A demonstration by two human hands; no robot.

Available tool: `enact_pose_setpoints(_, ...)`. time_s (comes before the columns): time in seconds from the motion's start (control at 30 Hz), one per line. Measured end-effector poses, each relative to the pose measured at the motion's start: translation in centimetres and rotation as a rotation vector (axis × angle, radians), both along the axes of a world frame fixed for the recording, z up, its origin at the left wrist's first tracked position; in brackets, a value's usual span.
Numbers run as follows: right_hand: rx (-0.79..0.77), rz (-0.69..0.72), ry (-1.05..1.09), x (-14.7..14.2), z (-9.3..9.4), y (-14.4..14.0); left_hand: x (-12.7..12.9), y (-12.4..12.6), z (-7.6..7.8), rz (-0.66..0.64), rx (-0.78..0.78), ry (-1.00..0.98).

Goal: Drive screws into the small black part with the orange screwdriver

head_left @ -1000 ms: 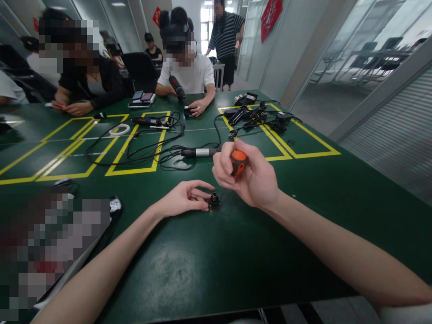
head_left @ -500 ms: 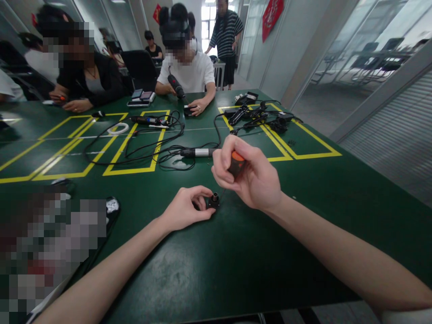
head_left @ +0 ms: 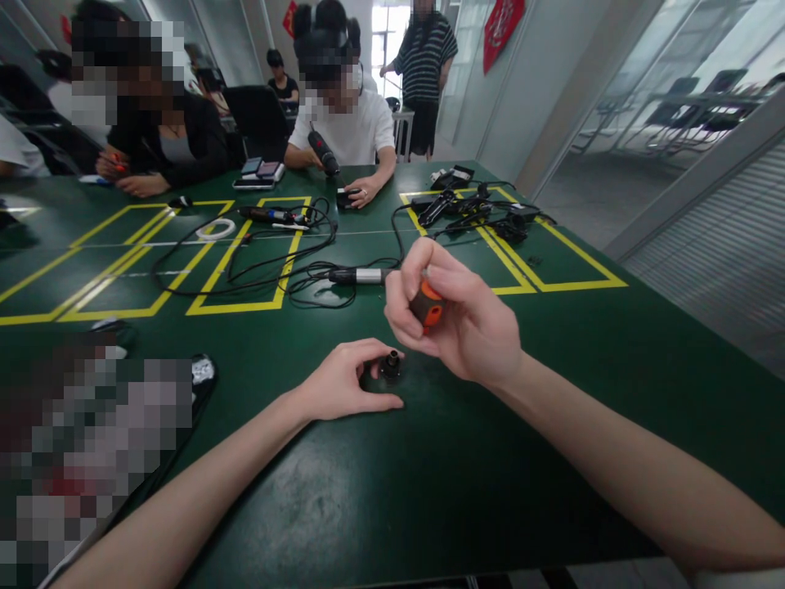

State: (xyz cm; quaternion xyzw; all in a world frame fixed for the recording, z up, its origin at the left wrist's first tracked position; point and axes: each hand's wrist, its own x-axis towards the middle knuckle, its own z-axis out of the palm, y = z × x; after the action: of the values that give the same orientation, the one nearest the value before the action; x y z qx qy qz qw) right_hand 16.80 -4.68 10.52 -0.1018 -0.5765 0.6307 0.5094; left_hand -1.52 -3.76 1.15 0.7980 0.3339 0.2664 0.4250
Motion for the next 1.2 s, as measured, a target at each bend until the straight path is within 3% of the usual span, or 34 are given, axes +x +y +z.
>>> enact_pose_setpoints(0.17,-0.03,-0.015,-0.01,0.0,0.1,0.0,-0.2,0.1,0.2,0.063,-0.101,0.023)
enact_pose_setpoints(0.73,0.026,0.041,-0.004,-0.4,-0.5,-0.4,-0.3,0.1,-0.3,0.051,-0.161,-0.029)
enact_pose_setpoints(1.0,-0.013,0.011,0.018,-0.4,-0.2,-0.2,-0.8,1.0,-0.3,0.036,-0.472,-0.13)
enact_pose_setpoints(1.2,-0.082,0.059,-0.01,-0.3,-0.2,-0.1,-1.0,1.7,0.0,0.007,-0.553,-0.15)
